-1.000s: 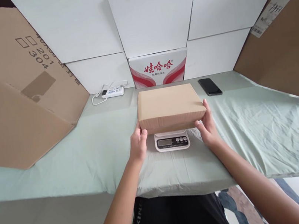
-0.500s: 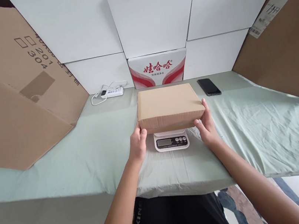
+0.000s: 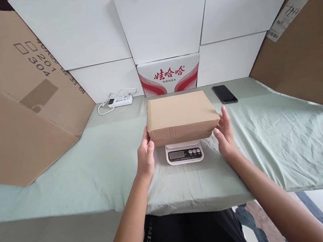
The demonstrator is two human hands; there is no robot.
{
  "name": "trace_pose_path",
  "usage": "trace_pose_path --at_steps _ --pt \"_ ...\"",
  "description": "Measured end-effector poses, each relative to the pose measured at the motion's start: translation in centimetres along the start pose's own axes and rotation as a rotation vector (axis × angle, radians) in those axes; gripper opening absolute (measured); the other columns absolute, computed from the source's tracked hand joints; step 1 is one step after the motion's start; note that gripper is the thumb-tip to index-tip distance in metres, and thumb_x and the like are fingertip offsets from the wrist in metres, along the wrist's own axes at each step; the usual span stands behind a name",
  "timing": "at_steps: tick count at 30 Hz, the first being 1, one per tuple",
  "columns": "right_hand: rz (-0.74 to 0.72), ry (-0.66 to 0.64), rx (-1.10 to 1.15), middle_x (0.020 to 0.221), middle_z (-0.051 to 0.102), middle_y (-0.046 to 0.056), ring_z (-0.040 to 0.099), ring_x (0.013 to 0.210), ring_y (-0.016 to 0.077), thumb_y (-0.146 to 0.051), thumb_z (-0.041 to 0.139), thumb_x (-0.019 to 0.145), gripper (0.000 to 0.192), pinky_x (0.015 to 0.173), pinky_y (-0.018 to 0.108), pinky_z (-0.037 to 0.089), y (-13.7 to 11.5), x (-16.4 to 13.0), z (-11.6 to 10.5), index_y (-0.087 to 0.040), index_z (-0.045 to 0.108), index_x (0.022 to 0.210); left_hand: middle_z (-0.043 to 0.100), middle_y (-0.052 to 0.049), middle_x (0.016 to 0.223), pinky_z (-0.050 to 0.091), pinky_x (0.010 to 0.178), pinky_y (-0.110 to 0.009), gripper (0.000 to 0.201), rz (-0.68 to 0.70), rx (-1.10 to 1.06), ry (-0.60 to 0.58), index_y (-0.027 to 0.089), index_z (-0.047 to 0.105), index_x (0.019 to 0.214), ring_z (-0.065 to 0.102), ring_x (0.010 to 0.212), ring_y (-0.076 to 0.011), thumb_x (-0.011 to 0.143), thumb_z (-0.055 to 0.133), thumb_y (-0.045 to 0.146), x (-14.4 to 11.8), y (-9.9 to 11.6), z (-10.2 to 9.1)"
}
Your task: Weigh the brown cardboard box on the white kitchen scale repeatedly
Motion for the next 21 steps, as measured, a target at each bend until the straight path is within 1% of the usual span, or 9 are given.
trace_pose_path --at_steps 2,4,6,11,16,21 --pt "0.008 0.037 0.014 0.161 0.062 0.013 0.068 0.144 0.0372 -0.074 0.058 0.104 0.09 0.11 0.06 0.064 0.0 0.1 -0.1 -0.044 0.025 0.183 0.05 -0.012 0.185 0.036 0.144 -0.05 0.083 -0.01 -0.025 0.013 0.026 0.051 0.174 0.042 0.175 -0.0361 0.108 0.051 0.075 0.0 -0.7 -0.2" --pt "0.018 0.057 0.023 0.156 0.064 0.013 0.07 0.14 0.0356 -0.072 0.058 0.105 0.088 0.107 0.057 0.065 -0.2 0.2 -0.2 -0.045 0.027 0.183 0.046 -0.012 0.187 0.034 0.145 -0.051 0.083 -0.014 -0.036 0.014 0.026 0.048 0.176 0.039 0.176 -0.0361 0.109 0.051 0.075 0.0 -1.3 -0.4" --pt "0.026 0.065 0.029 0.155 0.065 0.012 0.07 0.137 0.0346 -0.07 0.058 0.105 0.086 0.106 0.056 0.065 -0.4 0.3 -0.2 -0.044 0.029 0.182 0.044 -0.012 0.188 0.033 0.145 -0.052 0.084 -0.017 -0.041 0.014 0.025 0.047 0.177 0.038 0.177 -0.0362 0.109 0.052 0.074 -0.1 -1.7 -0.5" --pt "0.05 0.062 0.037 0.151 0.066 0.012 0.074 0.124 0.0313 -0.07 0.058 0.105 0.086 0.102 0.053 0.066 -0.7 0.3 -0.2 -0.043 0.03 0.182 0.043 -0.01 0.189 0.032 0.146 -0.049 0.083 -0.022 -0.057 0.054 0.027 0.048 0.177 0.037 0.177 -0.0343 0.109 0.051 0.075 -0.1 -1.9 -0.6" --pt "0.051 0.057 0.019 0.149 0.067 0.011 0.074 0.123 0.0306 -0.066 0.055 0.108 0.077 0.1 0.052 0.067 -0.5 0.2 -0.3 -0.043 0.037 0.179 0.043 -0.011 0.188 0.034 0.146 -0.048 0.085 -0.031 -0.05 0.059 0.025 0.047 0.177 0.038 0.177 -0.0345 0.109 0.05 0.076 -0.1 -1.9 -0.5" --pt "0.101 0.05 0.019 0.151 0.068 0.011 0.072 0.13 0.0339 -0.068 0.055 0.108 0.076 0.111 0.06 0.063 0.0 0.3 -0.4 -0.041 0.042 0.177 0.045 -0.012 0.187 0.034 0.145 -0.049 0.086 -0.023 -0.058 0.069 0.025 0.049 0.176 0.04 0.176 -0.0353 0.108 0.05 0.077 0.1 -2.1 -0.5"
Point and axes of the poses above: each hand's wrist, its own x-axis towards the middle knuckle, its own z-axis out of the palm, y = z × x, the point moved 1 cm from there along x, towards the middle knuckle
